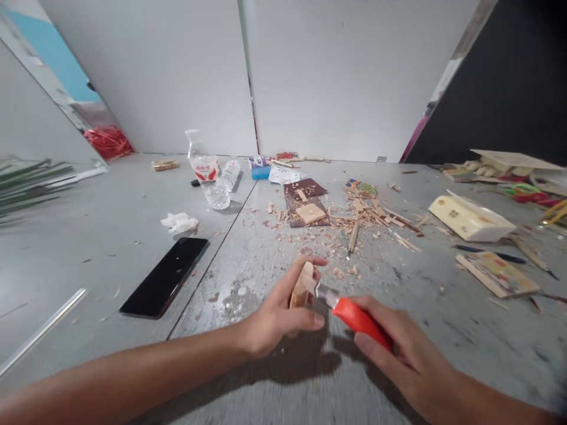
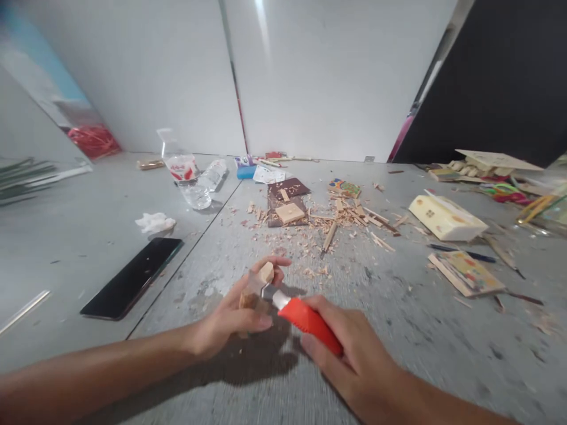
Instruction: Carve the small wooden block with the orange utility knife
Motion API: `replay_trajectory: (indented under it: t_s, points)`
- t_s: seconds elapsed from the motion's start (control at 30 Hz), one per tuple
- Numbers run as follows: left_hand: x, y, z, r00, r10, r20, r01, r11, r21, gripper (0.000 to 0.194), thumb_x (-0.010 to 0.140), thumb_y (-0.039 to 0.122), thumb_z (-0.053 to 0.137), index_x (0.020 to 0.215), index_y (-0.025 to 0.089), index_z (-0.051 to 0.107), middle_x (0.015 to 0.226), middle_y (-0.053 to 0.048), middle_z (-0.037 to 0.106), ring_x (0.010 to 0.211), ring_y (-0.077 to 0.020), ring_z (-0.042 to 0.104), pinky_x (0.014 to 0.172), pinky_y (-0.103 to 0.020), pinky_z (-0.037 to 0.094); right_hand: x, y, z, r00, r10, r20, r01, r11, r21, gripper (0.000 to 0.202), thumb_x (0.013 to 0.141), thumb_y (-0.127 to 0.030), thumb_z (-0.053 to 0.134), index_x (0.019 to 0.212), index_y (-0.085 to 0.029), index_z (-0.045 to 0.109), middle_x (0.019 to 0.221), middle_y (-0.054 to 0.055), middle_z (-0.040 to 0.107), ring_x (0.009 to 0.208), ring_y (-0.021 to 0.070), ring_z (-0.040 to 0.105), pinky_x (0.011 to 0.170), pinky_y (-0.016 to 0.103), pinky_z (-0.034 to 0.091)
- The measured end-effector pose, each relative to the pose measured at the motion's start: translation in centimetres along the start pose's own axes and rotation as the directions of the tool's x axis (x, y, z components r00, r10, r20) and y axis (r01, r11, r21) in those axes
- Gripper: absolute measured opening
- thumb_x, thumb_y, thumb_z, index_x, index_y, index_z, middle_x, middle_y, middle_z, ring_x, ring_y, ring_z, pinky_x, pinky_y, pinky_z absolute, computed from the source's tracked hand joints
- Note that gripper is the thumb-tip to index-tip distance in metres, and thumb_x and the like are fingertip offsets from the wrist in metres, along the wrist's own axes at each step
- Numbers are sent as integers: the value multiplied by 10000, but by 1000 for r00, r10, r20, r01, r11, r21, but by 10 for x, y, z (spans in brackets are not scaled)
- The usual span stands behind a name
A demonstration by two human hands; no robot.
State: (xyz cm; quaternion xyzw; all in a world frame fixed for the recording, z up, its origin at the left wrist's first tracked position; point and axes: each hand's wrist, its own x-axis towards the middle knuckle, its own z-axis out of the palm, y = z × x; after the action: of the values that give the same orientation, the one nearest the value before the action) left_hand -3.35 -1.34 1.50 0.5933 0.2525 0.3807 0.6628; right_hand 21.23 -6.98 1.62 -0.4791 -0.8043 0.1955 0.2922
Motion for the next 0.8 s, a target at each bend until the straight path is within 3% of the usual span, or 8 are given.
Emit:
replay_trajectory:
  t_s: [0.17,0.37,0.47,0.53,0.63,0.8]
  points:
    - [3,-2,-2,1000,20,-17,-20,999,-47,941,667,547,956,1418,319,437,970,-7,446,775,-135,454,641,-247,386,8,3,0,993,-118,29,118,993,-5,345,1029,-450,573,1289,-274,717,1070,86,827,906,252,810,809,339,685]
    - [6,-14,2,1000,-8,-10,7,987,-161,1152,584,410,1046,1487,326,335,960,9,452,738,-104,442,612,-221,378,12,10,4,991,-112,79,112,994,11,345,1004,-451,598,1287,-321,745,1032,59,842,833,256,822,753,342,704]
    - [3,-12,2,998,-49,-43,43,990,-132,1111,643,381,1020,1521,324,341,1044,-28,476,805,-131,495,648,-235,441,10,13,5,992,-99,82,100,995,-9,369,976,-455,620,1305,-342,743,1037,54,846,826,269,826,781,381,708]
    - [0,-11,2,997,-36,-75,26,991,-130,1125,626,341,1029,1535,323,366,1177,-70,489,940,-186,547,753,-291,507,8,14,4,991,-104,82,106,994,-14,377,961,-448,628,1308,-353,742,1037,53,847,819,274,828,786,394,707]
    - [-3,-12,1,999,-6,-48,0,991,-137,1177,629,279,1027,1585,341,343,1324,-106,470,1070,-237,559,855,-346,529,5,13,3,992,-92,84,93,996,-2,389,975,-413,623,1350,-361,716,1063,52,844,850,271,828,806,383,702]
    - [-6,-16,0,999,24,-37,-28,995,-97,1050,717,300,980,1594,343,402,1292,-99,533,1112,-258,568,894,-373,529,0,25,14,991,-129,43,127,991,34,415,966,-479,596,1337,-350,729,1015,61,847,799,268,820,773,384,698]
